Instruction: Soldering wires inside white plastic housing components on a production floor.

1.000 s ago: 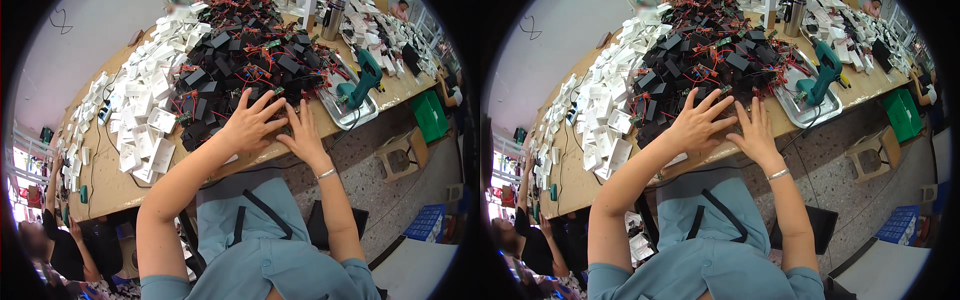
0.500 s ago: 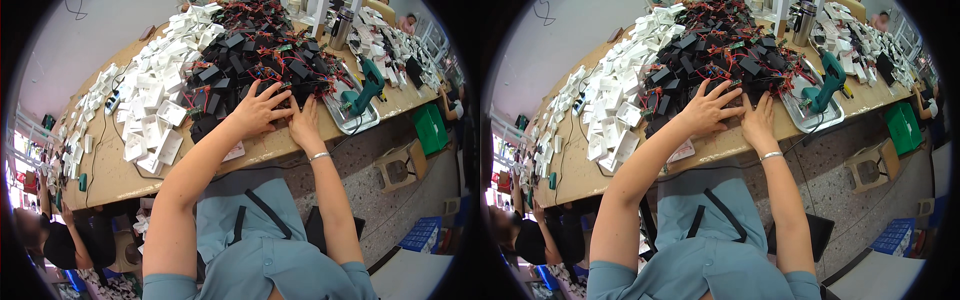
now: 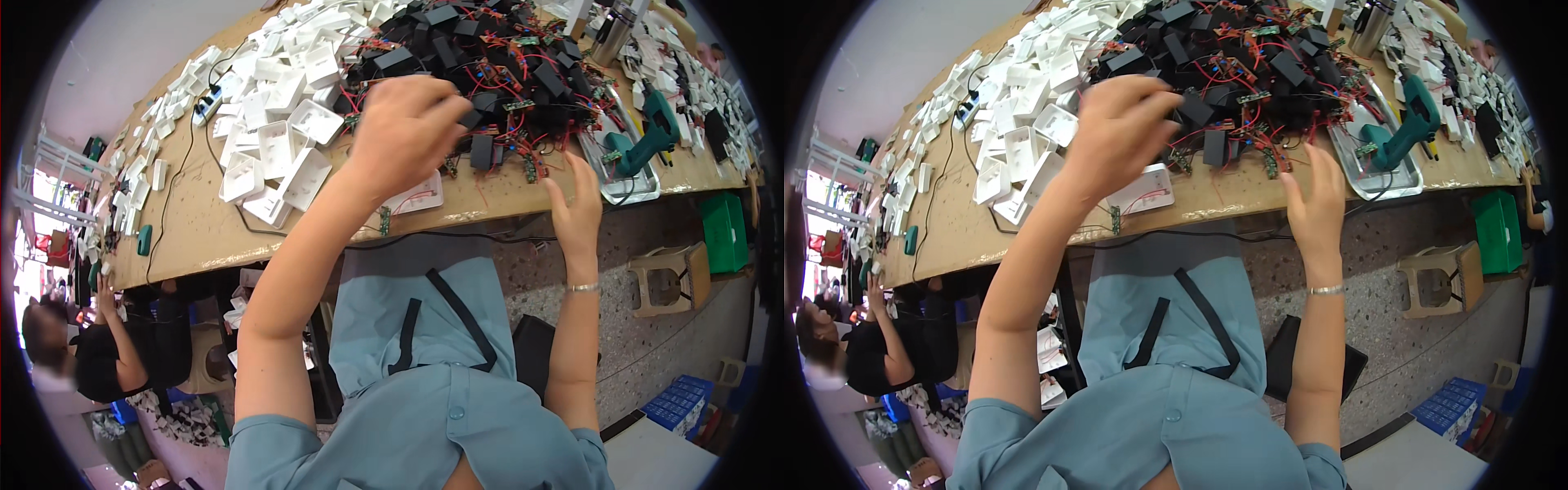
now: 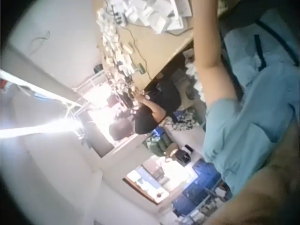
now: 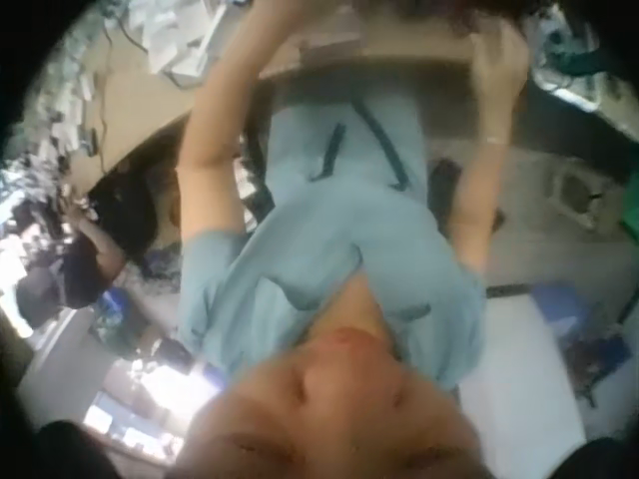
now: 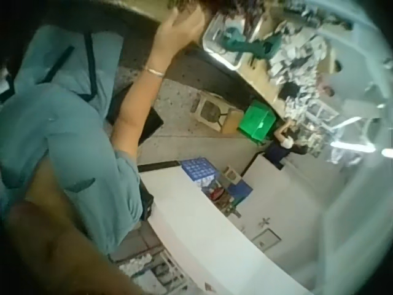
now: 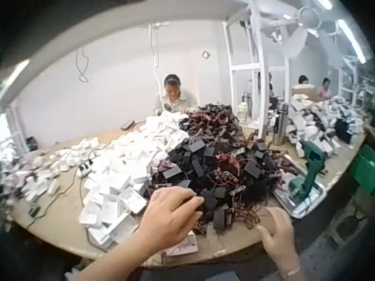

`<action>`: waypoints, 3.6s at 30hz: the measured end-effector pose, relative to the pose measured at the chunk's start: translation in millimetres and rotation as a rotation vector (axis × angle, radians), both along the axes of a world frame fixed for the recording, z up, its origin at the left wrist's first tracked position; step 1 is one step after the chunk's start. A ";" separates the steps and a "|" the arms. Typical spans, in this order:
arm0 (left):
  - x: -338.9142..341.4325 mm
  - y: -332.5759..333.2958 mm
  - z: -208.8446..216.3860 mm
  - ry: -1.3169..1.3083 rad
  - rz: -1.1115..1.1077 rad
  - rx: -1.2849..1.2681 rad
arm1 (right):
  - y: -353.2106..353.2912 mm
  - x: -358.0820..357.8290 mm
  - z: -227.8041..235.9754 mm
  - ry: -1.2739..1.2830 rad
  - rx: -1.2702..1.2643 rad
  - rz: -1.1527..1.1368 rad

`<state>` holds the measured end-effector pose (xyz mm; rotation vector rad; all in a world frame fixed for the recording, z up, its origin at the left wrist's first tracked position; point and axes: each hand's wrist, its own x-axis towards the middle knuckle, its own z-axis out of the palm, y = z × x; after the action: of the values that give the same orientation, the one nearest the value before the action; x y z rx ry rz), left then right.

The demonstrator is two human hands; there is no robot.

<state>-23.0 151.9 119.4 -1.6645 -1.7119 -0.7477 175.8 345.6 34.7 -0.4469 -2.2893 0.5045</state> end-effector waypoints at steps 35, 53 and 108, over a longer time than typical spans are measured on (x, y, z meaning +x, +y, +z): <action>57.6 -52.7 -71.1 -0.077 0.478 -0.376 | -105.6 -65.5 -5.0 0.030 -0.276 0.360; 54.6 -85.6 -72.3 -0.493 0.257 -0.133 | -110.7 -41.5 -10.7 -0.018 -0.253 0.332; 77.2 -83.1 -101.0 -0.596 0.143 -0.070 | -144.2 -19.6 -17.2 -0.019 -1.167 0.383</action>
<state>54.2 68.8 18.3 -1.4241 -2.2531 -1.2099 156.2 201.4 17.5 -0.5296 -1.8700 2.0355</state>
